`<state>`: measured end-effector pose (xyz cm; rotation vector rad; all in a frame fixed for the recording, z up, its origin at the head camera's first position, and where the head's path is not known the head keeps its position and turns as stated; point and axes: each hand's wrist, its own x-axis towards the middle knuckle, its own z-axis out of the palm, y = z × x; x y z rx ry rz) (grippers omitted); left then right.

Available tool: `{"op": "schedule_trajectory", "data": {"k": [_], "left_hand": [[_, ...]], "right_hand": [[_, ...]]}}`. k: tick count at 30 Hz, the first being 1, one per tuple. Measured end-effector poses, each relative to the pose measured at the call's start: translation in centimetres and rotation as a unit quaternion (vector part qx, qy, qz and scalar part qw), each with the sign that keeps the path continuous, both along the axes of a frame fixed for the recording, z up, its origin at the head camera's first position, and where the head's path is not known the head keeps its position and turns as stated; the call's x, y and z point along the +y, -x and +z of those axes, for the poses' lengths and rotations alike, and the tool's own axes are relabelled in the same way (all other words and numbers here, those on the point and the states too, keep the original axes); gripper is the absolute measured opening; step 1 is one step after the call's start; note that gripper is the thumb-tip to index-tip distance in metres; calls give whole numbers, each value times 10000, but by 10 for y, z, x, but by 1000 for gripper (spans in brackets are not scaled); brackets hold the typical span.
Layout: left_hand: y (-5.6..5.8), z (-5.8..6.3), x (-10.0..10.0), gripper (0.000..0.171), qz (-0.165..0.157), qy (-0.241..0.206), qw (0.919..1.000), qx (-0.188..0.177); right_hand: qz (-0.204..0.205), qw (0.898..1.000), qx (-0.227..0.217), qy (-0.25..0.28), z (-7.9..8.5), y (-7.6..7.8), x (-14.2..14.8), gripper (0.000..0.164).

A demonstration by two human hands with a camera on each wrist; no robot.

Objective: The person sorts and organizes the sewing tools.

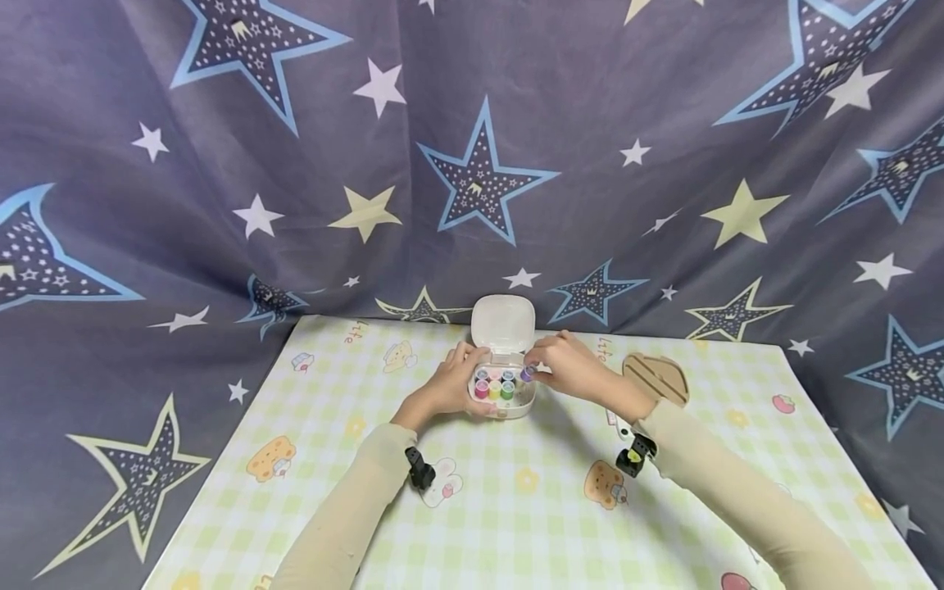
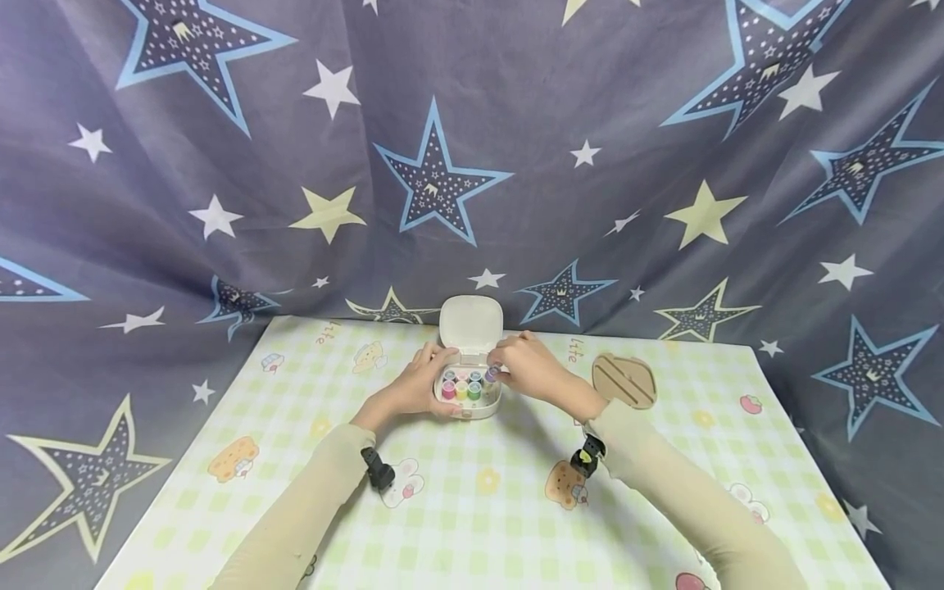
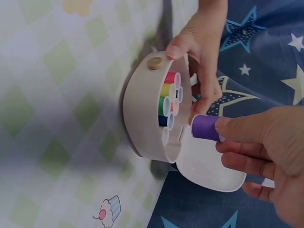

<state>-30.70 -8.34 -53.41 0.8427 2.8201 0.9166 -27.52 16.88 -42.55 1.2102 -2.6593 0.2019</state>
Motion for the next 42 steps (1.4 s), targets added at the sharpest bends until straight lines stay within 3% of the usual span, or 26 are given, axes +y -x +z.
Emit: {"op": "schedule_trajectory", "data": {"k": [9,28,42], "left_hand": [[1,2,1,115,-3,-50,9999,107],[0,1,-1,115,-13,-64,9998,204],[-1,2,-2,115,-31,-63,9999,114]], "right_hand": [[168,9982,77,-564,-4,5,-5,12],[327,9934,-59,-1100,-6,11,-17,11],[217,9884,-370,-1456,-11,19,-27,15]]}}
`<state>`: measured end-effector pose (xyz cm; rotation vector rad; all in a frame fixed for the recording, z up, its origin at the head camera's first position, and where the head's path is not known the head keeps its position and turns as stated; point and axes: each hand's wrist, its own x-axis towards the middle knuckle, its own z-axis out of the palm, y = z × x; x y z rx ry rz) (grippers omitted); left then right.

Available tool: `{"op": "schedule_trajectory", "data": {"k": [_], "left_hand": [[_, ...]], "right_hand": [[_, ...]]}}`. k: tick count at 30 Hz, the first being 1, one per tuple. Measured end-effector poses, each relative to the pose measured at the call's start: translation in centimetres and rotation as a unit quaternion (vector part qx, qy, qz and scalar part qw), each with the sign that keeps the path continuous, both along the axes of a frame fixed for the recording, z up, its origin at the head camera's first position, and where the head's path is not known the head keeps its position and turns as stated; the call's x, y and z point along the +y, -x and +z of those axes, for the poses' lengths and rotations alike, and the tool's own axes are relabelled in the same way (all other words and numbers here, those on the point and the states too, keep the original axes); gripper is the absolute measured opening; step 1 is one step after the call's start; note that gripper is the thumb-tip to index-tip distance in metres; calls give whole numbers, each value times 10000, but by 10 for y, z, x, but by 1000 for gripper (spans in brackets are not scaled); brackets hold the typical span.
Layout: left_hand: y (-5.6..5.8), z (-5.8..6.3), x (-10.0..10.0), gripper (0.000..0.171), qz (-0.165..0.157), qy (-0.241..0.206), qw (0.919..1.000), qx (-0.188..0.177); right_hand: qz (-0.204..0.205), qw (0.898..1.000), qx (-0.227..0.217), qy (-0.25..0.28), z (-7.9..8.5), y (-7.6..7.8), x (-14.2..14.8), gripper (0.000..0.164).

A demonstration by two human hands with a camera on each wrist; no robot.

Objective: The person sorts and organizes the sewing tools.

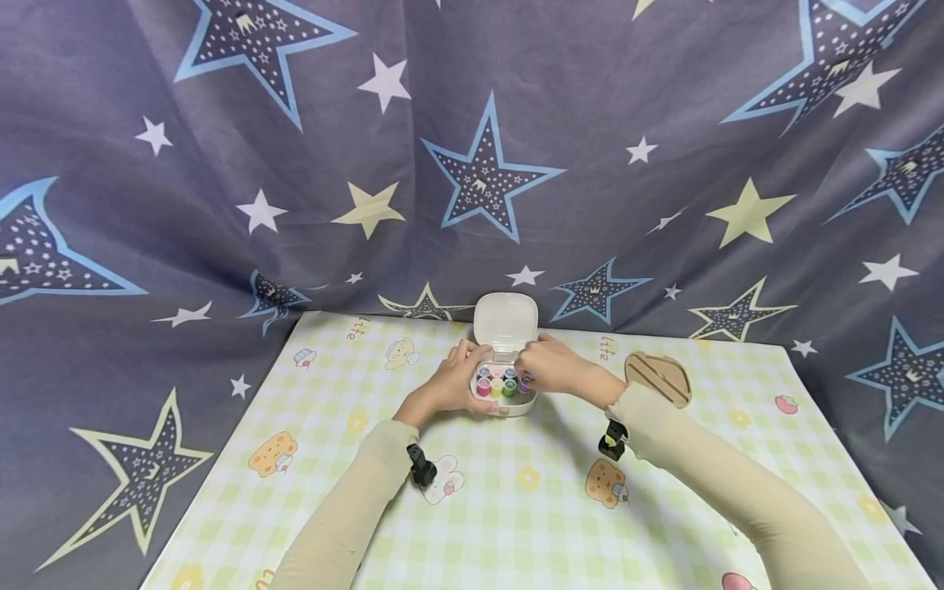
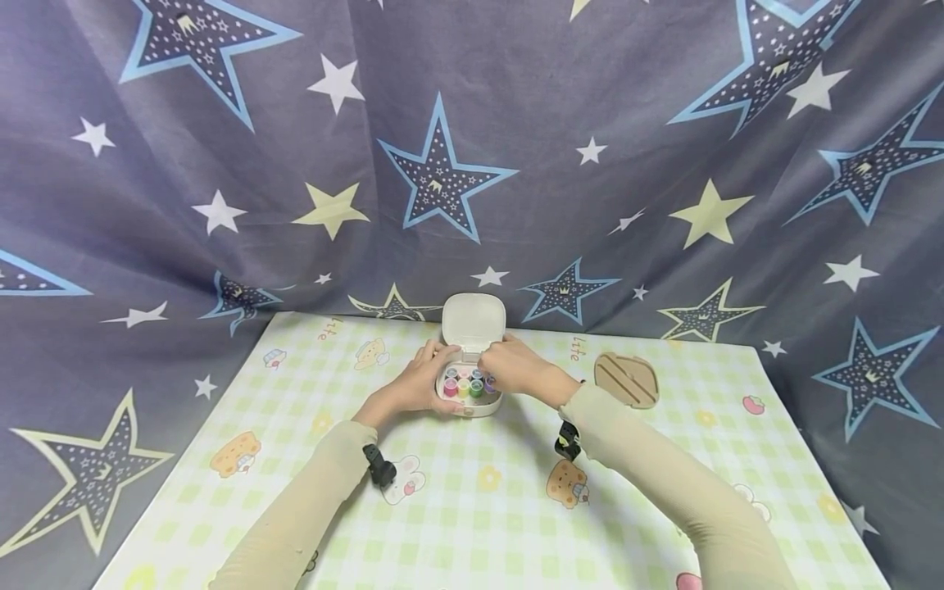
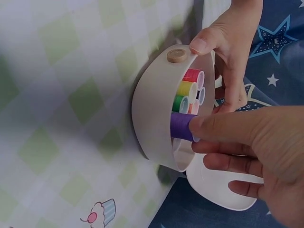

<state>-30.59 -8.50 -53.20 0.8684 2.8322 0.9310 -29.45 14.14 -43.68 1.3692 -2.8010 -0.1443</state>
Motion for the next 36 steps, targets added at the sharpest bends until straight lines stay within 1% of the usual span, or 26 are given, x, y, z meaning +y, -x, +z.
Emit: {"op": "schedule_trajectory", "data": {"k": [12,15,21,26,32,36], "left_hand": [[1,1,0,114,-2,6,10000,-43],[1,0,0,114,0,12,10000,3],[0,1,0,114,-15,30,10000,-53],[-1,3,1,114,-37,38,10000,-73],[-2,4,1,113,-26,42,10000,-7],[-2,3,1,114,-15,82,10000,-37]], "right_hand": [[-116,9999,-80,-32,-7,5,-2,11],[-123,9999,-75,-35,-8,6,-2,11],[-174,9998,-134,-28,-9,5,-1,10],[-139,9997,-188,28,-11,5,-1,12],[-119,9998,-133,80,-15,6,0,14],[-104,9998,-98,101,-17,8,0,12]]}}
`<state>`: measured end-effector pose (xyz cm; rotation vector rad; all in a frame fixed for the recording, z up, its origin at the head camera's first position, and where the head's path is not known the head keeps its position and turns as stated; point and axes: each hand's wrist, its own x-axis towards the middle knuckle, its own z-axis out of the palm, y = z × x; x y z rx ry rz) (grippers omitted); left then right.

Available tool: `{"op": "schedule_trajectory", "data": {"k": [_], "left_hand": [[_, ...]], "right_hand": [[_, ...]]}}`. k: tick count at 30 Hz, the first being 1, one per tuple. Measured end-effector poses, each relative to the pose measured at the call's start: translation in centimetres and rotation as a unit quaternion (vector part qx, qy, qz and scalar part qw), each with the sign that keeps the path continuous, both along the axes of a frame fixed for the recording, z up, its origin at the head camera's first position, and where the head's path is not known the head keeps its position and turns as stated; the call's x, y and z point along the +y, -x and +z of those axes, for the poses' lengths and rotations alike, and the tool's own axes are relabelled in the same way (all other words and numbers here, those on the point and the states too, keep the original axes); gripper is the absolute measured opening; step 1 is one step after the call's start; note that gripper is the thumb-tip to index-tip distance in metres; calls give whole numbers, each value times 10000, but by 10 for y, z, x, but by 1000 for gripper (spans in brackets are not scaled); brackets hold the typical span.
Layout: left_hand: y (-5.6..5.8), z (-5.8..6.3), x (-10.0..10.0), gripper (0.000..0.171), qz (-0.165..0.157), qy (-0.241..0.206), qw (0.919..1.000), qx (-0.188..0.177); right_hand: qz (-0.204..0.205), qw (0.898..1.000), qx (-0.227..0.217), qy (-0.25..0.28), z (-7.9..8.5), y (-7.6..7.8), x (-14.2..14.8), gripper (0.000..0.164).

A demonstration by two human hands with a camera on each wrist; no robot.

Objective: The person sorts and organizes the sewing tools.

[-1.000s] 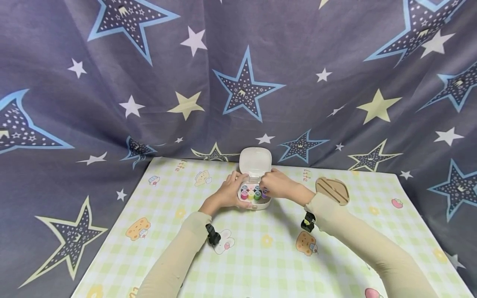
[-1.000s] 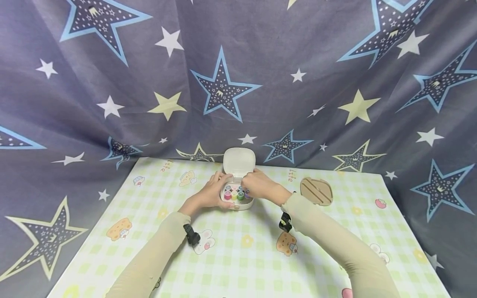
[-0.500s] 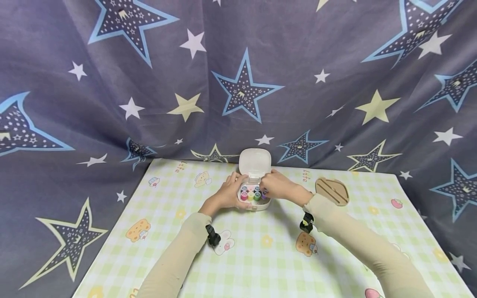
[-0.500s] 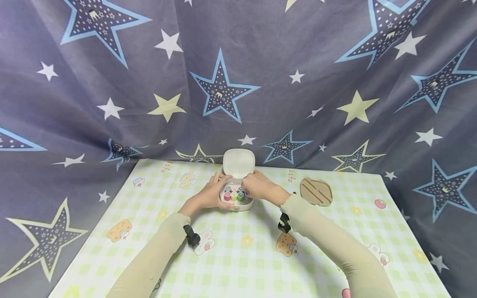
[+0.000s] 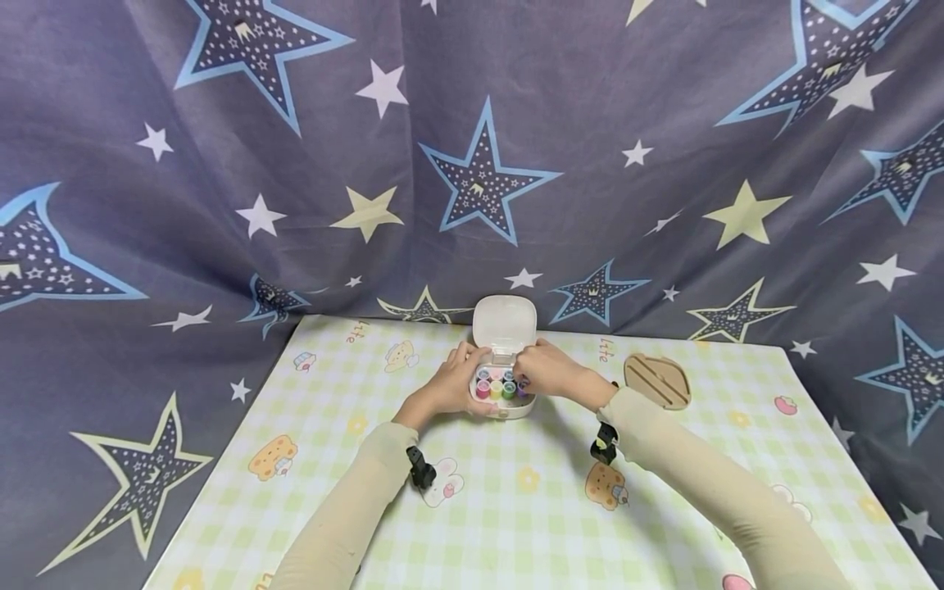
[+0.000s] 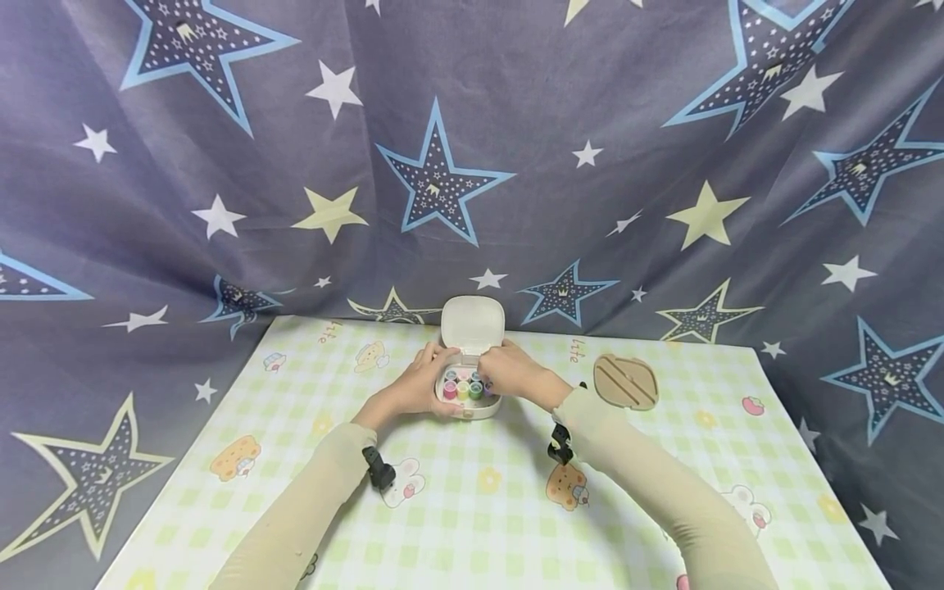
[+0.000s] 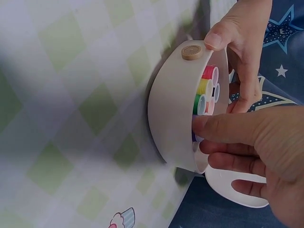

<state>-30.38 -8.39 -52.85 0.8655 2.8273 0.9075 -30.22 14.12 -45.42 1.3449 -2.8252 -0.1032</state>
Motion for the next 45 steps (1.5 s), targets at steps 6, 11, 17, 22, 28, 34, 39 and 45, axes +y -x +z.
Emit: {"op": "schedule_trajectory", "data": {"k": [6,11,17,22,28,34,39,45], "left_hand": [[0,-1,0,114,26,30,10000,11],[0,0,0,114,33,5,10000,71],[0,0,0,114,22,-8,10000,12],[0,0,0,115,41,-30,10000,-33],[-1,1,0,114,49,31,10000,-47],[-2,1,0,113,42,80,10000,-21],[-1,0,0,114,44,93,9999,-25],[1,-3,-1,113,46,115,9999,-32]], "right_hand": [[-93,9999,-92,-71,-2,1,-2,15],[-141,9997,-157,-137,-2,1,-3,15],[-120,9998,-149,-113,-2,0,-3,16],[-144,9997,-162,-92,-4,0,-4,17],[-161,9997,-110,-115,-5,0,-4,19],[-217,9995,-129,-203,-4,-1,-5,18],[-186,9995,-104,-212,-5,-1,-6,16],[-200,9995,-115,-207,-8,1,-6,16]]}}
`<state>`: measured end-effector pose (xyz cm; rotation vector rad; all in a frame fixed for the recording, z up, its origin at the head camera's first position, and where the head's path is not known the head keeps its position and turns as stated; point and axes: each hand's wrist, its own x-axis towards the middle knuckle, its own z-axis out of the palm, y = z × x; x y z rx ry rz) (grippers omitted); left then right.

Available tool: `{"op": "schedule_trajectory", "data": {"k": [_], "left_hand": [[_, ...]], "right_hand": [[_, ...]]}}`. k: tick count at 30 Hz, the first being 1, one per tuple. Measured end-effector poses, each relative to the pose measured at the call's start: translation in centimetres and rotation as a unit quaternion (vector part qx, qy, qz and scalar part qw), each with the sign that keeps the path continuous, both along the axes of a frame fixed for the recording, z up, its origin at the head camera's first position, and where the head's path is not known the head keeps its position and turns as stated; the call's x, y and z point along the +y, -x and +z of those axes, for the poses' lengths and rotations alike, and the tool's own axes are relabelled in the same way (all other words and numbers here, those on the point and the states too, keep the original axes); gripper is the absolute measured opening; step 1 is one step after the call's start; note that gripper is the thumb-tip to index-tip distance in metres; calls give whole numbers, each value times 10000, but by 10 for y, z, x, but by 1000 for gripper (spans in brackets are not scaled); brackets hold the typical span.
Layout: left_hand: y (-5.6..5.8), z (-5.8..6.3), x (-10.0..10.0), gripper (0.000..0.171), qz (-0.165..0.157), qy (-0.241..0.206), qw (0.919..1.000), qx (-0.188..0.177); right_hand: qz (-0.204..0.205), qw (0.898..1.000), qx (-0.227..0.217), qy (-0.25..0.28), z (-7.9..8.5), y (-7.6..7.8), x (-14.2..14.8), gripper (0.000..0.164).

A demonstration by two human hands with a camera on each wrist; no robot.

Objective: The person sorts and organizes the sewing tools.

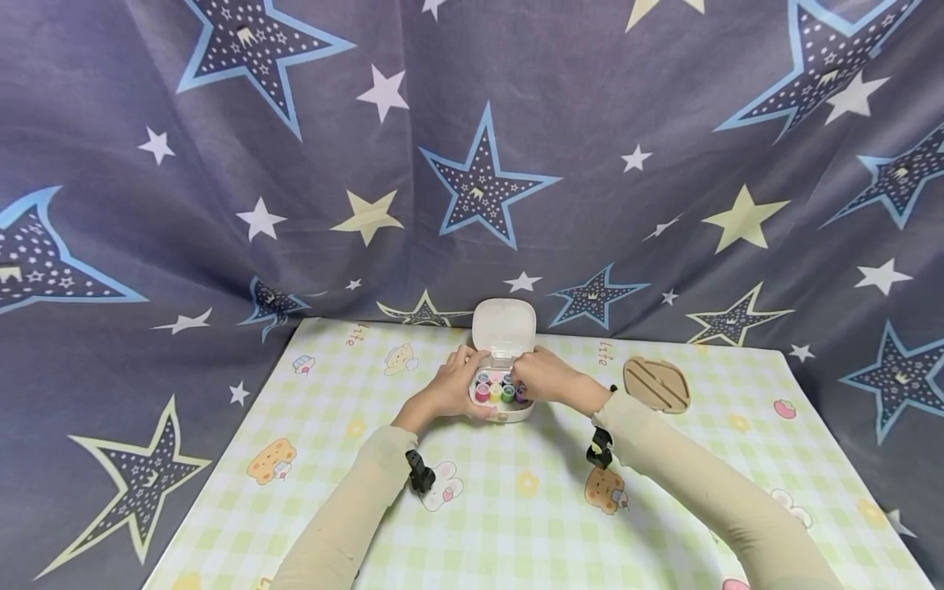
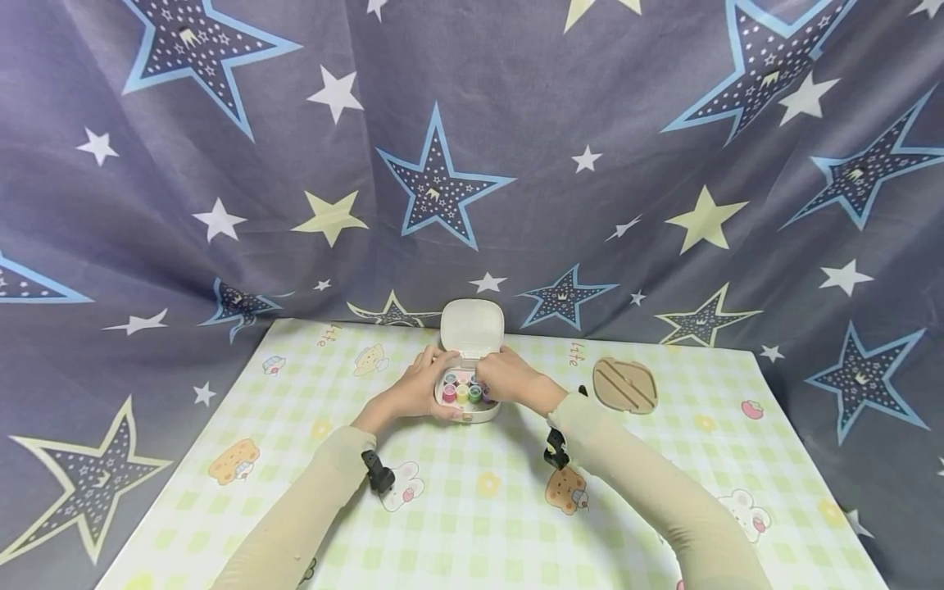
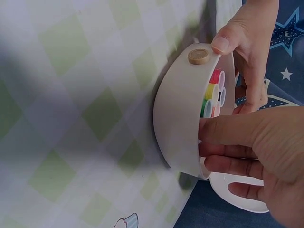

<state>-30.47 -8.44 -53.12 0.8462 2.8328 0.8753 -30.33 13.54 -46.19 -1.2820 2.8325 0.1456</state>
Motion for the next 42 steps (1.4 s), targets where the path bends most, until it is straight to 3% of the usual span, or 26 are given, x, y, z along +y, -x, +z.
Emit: {"op": "schedule_trajectory", "data": {"k": [19,32,42], "left_hand": [[-1,1,0,113,0,53,10000,45],[-1,0,0,113,15,0,10000,62],[-2,1,1,115,63,-34,10000,-24]], "right_hand": [[-31,9997,-205,143,4,-2,0,17],[14,9950,-151,990,28,-5,16,13],[-177,9809,-78,1936,48,-7,39,18]]}}
